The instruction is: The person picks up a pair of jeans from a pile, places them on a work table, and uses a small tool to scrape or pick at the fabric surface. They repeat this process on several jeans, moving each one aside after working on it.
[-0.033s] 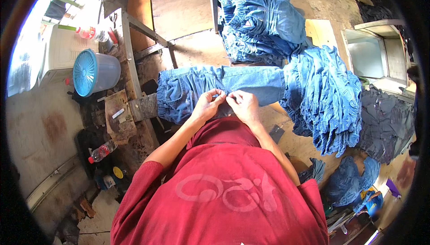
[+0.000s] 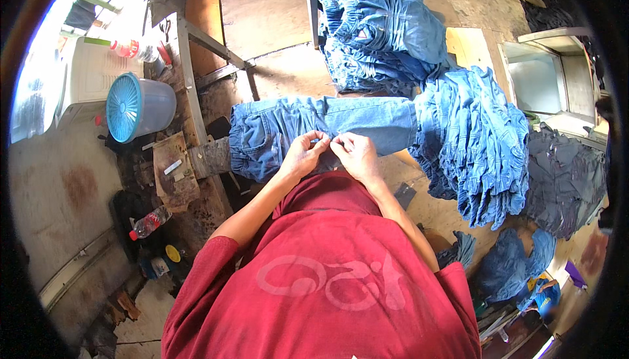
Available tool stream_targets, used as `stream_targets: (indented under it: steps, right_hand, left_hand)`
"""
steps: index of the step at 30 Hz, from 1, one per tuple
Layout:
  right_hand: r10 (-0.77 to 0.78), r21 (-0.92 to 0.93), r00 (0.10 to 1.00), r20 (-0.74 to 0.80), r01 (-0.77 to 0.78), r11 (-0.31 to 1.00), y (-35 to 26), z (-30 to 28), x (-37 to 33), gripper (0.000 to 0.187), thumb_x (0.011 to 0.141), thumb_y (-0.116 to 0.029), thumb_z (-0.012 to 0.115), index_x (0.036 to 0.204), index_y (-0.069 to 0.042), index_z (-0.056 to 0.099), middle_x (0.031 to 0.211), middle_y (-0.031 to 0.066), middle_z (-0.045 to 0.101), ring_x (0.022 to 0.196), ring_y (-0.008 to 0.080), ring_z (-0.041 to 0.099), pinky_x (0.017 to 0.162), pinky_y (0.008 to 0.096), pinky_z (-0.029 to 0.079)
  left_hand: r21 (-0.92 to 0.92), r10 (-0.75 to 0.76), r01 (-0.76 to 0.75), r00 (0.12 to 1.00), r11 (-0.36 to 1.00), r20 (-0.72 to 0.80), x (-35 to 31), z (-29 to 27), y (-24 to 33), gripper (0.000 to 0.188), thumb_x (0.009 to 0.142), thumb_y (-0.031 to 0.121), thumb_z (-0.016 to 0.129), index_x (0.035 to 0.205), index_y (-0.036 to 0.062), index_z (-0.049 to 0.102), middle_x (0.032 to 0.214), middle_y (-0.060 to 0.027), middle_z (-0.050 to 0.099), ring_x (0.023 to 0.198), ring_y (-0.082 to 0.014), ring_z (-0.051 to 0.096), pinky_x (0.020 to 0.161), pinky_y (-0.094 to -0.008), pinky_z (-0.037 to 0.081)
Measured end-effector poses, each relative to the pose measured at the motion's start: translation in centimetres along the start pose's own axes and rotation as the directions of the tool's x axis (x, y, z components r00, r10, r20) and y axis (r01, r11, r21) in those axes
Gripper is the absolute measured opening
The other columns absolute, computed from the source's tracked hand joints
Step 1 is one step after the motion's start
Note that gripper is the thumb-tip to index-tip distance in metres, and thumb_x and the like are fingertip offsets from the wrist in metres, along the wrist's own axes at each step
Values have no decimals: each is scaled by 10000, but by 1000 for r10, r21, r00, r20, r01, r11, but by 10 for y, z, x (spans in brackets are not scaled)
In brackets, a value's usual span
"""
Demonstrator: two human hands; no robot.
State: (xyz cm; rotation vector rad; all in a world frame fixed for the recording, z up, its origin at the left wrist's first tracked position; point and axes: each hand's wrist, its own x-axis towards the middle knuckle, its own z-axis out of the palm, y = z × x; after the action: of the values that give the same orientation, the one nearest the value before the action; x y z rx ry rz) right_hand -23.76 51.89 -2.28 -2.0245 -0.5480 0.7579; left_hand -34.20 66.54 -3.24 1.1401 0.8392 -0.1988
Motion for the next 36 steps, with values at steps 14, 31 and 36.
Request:
stream_targets:
  steps: [14,31,36]
  right_hand:
    - [112,330,992,65,-127,935,29,3,-6,223,982,-213,756,896,-9,725,852,-15,696,790,88,584,722,308,500]
    - [245,0,961,-130,-247,969,31,-3,-8,422,969,-402,761,812,-14,706,649,17,595,576,116,484,554,354,384]
    - [175,30,977,-124,-172,985,30,-2,-8,455,984,-384,731,767,5,638,624,129,565,578,185,476,589,411,436]
  left_hand:
    - [65,-97,94,994,993,48,0,2,17,241,1081,328,655,1049,90,671,668,72,556,503,-30,392,469,-245,301]
    - [-296,-242,262,965,919,102,-5,5,3,92,1055,199,653,1052,115,615,788,27,548,488,-55,391,465,-254,321]
    - [-84,-187,195,978,977,87,2,4,-7,142,1026,228,692,1008,103,627,736,40,532,469,-42,379,429,-256,293]
